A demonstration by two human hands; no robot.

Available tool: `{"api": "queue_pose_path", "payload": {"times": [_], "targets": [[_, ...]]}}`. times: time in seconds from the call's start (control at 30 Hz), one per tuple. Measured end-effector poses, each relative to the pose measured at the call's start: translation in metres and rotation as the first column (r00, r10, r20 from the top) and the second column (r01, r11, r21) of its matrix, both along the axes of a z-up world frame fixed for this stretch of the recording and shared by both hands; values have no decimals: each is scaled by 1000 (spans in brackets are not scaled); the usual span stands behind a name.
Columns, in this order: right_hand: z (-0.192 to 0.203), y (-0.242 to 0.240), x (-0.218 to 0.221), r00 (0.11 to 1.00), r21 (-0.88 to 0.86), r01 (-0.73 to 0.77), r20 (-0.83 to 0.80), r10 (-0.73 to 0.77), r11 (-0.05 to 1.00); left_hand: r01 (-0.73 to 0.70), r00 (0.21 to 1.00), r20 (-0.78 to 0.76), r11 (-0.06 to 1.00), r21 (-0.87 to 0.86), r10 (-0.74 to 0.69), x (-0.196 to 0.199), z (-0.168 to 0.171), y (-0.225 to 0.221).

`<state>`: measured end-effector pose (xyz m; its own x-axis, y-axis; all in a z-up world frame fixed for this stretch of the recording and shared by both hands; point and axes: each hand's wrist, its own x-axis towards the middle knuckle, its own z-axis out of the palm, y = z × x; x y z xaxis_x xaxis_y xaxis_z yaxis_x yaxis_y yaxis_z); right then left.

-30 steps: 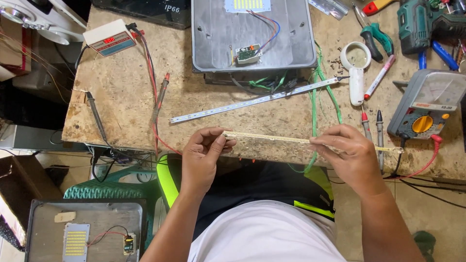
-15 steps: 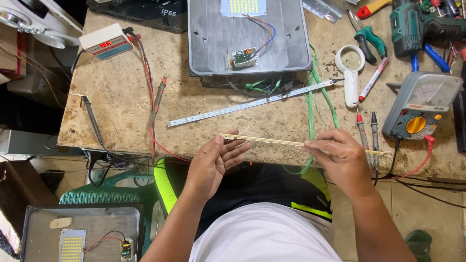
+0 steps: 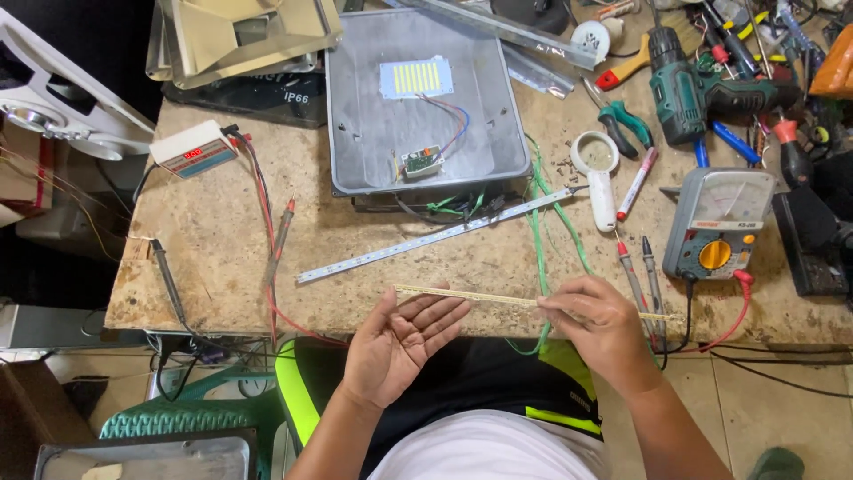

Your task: Testing individual LEDs on strips using multimeter probes to identify faulty components on a repair bench.

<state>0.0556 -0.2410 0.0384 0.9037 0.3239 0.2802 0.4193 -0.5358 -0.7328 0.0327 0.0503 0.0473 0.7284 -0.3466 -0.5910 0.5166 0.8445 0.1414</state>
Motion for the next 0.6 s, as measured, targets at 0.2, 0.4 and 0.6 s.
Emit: {"api": "queue_pose_path", "payload": {"times": [0.2, 0.4, 0.6], "targets": [[-12, -6, 5, 1000, -12, 26, 15, -25, 1000, -87, 996, -2, 981, 171, 88, 0, -20, 7], [-27, -6, 9, 994, -18, 27, 106, -25, 999, -129, 983, 46, 495, 860, 176, -2, 13, -2], [-33, 8, 7, 973, -41, 90, 214, -80, 995, -300, 144, 938, 889, 345, -316, -32, 62, -47]]}}
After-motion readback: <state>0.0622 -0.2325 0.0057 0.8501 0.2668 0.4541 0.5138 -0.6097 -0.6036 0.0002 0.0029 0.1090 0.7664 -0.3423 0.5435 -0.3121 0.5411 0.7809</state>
